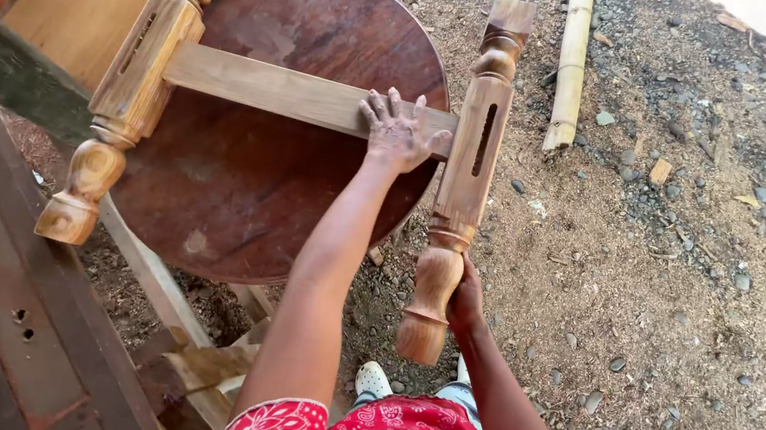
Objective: The person uses a sanding block to smooth the surface of a wooden chair leg. They hold the leg with one hand while sanding with the other, moving the block up and down along the carved details of the furniture piece.
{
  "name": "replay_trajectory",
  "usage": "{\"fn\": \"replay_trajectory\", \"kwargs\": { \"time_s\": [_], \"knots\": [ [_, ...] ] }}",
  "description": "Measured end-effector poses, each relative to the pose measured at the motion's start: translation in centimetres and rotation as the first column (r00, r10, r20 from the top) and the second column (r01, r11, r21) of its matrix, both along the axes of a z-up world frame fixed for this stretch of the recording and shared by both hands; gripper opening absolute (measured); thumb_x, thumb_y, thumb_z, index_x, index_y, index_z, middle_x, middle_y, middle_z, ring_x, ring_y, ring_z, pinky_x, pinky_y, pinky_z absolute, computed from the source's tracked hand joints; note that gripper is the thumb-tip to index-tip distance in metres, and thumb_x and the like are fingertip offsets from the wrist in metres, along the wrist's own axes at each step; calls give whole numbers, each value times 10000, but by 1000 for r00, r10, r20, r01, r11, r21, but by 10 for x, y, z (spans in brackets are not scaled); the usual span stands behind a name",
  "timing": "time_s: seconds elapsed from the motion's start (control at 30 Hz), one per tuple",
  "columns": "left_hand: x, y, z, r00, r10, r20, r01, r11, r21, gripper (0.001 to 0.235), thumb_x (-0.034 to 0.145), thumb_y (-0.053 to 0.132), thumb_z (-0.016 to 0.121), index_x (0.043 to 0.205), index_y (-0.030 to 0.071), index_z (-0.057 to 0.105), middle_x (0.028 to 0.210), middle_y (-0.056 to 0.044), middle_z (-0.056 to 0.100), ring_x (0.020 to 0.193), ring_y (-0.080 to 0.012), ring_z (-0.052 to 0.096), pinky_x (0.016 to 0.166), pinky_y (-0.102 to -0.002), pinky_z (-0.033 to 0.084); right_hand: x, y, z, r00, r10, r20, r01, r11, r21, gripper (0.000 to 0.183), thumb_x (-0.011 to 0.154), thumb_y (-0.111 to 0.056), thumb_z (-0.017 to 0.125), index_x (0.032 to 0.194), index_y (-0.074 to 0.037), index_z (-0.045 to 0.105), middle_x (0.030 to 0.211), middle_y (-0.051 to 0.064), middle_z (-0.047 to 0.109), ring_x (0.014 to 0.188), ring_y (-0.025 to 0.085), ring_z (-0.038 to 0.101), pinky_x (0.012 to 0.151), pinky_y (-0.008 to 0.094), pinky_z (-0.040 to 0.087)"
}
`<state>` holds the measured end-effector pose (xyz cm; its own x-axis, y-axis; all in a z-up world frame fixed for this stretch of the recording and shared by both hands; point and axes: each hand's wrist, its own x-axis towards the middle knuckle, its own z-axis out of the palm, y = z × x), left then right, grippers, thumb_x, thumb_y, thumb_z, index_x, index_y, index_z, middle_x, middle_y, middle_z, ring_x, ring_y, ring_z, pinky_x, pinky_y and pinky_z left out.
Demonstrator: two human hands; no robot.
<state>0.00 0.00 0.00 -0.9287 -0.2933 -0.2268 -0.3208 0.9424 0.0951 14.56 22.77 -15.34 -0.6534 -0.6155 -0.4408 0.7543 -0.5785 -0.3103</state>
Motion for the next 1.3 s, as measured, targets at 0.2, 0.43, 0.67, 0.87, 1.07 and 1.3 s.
{"fn": "replay_trajectory", "kwargs": {
  "time_s": [0.2,0.43,0.67,0.87,1.07,1.3],
  "knots": [
    [-15,-24,-80,953,-194,-232,148,969,-200,984,981,806,327,1567,18,382,1581,-354,316,1538,-559,128,1255,-642,31,2,0,11,1000,20,-16,-19,999,49,531,1083,-469,359,1302,-42,585,1026,120,738,855,238,737,756,417,628],
    [-24,-31,-63,937,-264,-230,218,954,-208,948,963,779,293,1528,28,416,1504,-328,397,1410,-516,295,1218,-633,93,54,19,34,995,102,7,-102,990,97,568,1075,-503,330,1346,-51,543,1109,157,708,908,290,724,790,469,621],
    [-15,-30,-51,939,-301,-166,272,946,-178,948,923,802,334,1470,41,479,1357,-261,497,1273,-419,425,1161,-584,220,47,20,27,986,97,133,-116,982,146,573,1041,-501,296,1366,-83,515,1171,148,689,970,286,705,820,487,615],
    [-27,-41,-76,915,-334,-228,292,936,-199,922,939,783,349,1449,29,496,1410,-251,477,1337,-416,403,1186,-584,191,-2,3,-1,1000,12,18,-15,990,142,551,1099,-469,325,1392,-44,517,1141,146,692,968,253,704,835,446,611],
    [-18,-36,-59,914,-329,-237,302,942,-145,952,931,787,374,1451,-1,491,1441,-253,451,1387,-413,372,1214,-576,163,34,12,17,1000,21,11,-22,995,94,508,1084,-403,353,1384,-32,527,1153,153,698,949,253,720,823,441,610],
    [-20,-34,-57,920,-298,-255,273,953,-131,923,919,764,414,1426,-1,511,1402,-250,475,1358,-413,407,1195,-583,215,6,-15,11,990,-17,-140,-12,979,-204,451,1070,-306,400,1323,40,538,1163,207,699,955,290,718,880,459,595]
  ]
}}
